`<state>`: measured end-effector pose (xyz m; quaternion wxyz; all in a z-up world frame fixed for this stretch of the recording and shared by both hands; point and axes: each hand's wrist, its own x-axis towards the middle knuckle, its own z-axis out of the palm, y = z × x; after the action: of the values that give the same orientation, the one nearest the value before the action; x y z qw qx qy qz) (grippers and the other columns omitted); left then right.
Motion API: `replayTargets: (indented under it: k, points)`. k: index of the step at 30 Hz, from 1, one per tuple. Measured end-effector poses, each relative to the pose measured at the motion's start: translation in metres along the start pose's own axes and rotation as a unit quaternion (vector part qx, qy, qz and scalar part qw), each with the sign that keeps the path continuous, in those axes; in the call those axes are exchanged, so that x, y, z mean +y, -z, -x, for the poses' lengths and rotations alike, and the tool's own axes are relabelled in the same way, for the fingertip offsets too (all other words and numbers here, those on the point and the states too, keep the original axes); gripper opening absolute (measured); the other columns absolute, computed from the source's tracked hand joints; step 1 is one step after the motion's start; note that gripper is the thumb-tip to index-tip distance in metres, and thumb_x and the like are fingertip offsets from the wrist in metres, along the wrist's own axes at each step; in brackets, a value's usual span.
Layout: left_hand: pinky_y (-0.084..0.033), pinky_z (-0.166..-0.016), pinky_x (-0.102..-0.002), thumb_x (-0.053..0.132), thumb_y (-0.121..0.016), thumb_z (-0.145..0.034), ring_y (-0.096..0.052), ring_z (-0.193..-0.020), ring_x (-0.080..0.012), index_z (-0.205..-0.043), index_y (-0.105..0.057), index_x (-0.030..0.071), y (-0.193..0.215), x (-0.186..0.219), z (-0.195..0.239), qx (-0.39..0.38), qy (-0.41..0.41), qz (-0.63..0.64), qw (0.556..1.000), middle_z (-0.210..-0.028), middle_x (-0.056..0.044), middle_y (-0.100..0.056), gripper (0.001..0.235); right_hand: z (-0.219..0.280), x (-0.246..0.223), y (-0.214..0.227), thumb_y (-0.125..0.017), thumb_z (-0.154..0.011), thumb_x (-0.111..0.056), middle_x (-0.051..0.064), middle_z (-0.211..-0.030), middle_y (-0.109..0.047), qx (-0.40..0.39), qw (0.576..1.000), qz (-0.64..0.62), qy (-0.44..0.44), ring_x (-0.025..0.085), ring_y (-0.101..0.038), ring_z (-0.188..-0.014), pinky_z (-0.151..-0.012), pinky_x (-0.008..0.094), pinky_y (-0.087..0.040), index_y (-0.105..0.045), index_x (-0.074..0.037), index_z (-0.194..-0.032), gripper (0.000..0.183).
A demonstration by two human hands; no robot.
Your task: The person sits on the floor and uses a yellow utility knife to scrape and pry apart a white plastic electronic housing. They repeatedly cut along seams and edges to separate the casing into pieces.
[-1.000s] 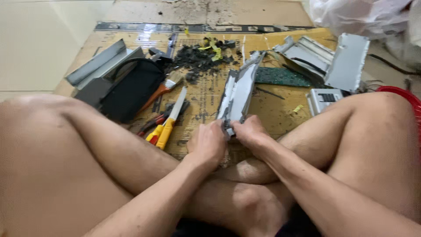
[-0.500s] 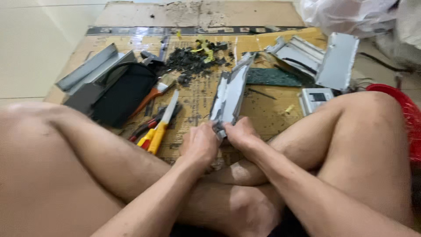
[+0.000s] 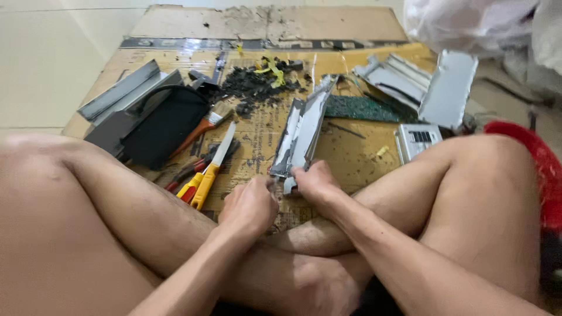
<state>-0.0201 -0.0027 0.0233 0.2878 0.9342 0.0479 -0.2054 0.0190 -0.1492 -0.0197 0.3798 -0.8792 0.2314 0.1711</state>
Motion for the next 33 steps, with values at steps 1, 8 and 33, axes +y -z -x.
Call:
replayTargets:
  k: [1, 8, 33]
  points:
    - [-0.052, -0.095, -0.061, 0.027, -0.047, -0.088, -0.066, -0.113, -0.047, -0.114, -0.078, 0.021, 0.002, 0.0, 0.001, 0.006, 0.003, 0.007, 1.0, -0.111, -0.025, -0.072, 0.04, -0.02, 0.002, -0.006, -0.062, -0.09, -0.041, 0.016, -0.115, -0.075, 0.0, 1.0, 0.006, 0.007, 0.032, -0.07, -0.114, -0.098, 0.048, -0.053, -0.066, -0.003, -0.123, 0.051]
    - [-0.047, -0.106, -0.059, 0.03, -0.05, -0.092, -0.061, -0.124, -0.0451, -0.133, -0.067, 0.02, 0.014, 0.021, 0.025, -0.018, -0.001, -0.015, 1.0, -0.121, -0.028, -0.069, 0.045, -0.024, 0.008, 0.017, -0.067, -0.087, -0.036, 0.011, -0.072, -0.076, 0.0, 0.998, 0.043, 0.04, 0.027, -0.077, -0.069, -0.081, 0.043, -0.059, -0.073, 0.0, -0.103, 0.04]
    - [-0.051, -0.09, -0.054, 0.023, -0.052, -0.091, -0.064, -0.108, -0.0459, -0.114, -0.066, 0.001, 0.002, 0.041, 0.018, -0.051, 0.002, -0.055, 0.997, -0.117, -0.028, -0.067, 0.035, -0.01, -0.011, 0.017, -0.057, -0.098, -0.033, 0.015, -0.088, -0.075, -0.016, 0.999, 0.009, -0.04, 0.028, -0.069, -0.047, -0.047, 0.034, -0.056, -0.062, 0.0, -0.094, 0.034]
